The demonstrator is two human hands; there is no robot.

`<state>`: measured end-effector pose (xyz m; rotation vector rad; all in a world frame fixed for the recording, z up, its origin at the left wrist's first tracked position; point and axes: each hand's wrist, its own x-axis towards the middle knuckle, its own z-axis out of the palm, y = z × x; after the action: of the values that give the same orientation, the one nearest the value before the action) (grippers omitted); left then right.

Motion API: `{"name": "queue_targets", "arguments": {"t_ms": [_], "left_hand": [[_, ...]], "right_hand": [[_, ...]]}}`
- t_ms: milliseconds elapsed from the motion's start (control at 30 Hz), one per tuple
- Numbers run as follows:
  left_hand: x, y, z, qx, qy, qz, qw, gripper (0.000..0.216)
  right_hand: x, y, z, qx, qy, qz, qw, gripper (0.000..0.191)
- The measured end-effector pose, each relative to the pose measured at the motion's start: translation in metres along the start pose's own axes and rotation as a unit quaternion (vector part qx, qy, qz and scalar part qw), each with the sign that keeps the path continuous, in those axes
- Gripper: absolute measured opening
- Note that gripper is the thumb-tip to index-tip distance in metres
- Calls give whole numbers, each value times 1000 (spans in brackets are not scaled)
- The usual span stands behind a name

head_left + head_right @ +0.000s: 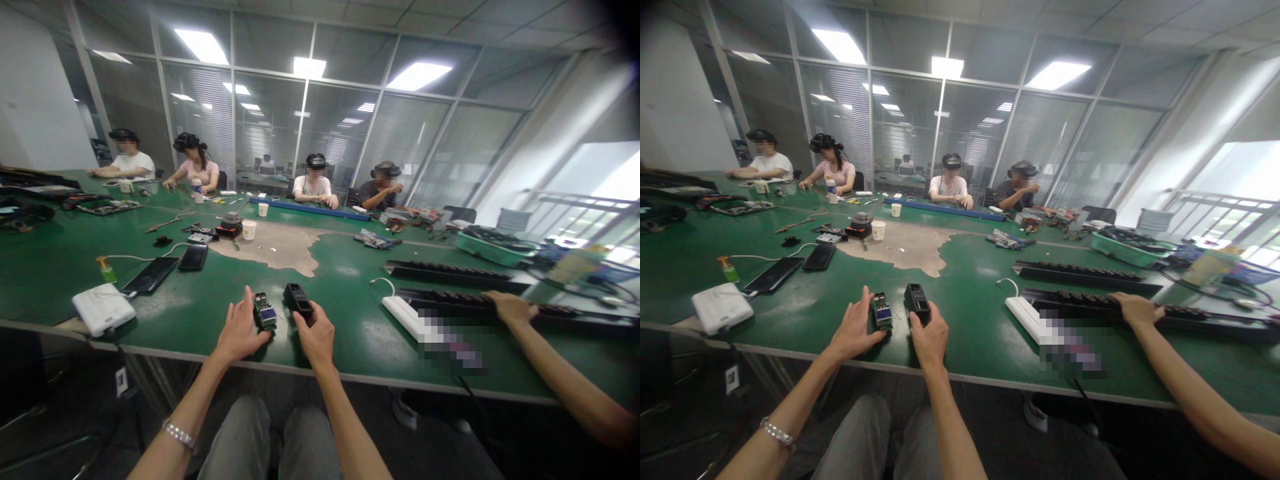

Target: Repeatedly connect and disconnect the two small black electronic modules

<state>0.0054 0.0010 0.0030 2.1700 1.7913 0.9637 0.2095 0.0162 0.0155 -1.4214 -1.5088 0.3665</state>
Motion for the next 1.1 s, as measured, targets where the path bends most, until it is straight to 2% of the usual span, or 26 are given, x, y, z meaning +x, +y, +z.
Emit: {"name": "queue_targets", "arguments": {"t_ms": [133, 333, 667, 900, 1100], "left_hand": [[0, -6, 5, 2, 15, 9, 1000, 116], [-1, -12, 7, -3, 31, 15, 999, 117], [0, -11, 4, -6, 28, 8, 1000, 120], [-2, -8, 1, -23, 22, 17, 999, 106], [-3, -5, -6, -28, 8, 27, 999, 99]], "right_hand": [[-1, -27, 2, 107, -13, 0, 994, 44], [-8, -62, 13, 92, -43, -47, 994, 42], [-16, -68, 23, 10, -21, -77, 997, 43], [-22, -73, 24, -46, -53, -67, 995, 45], [-28, -60, 24, -74, -83, -54, 992, 54]]}}
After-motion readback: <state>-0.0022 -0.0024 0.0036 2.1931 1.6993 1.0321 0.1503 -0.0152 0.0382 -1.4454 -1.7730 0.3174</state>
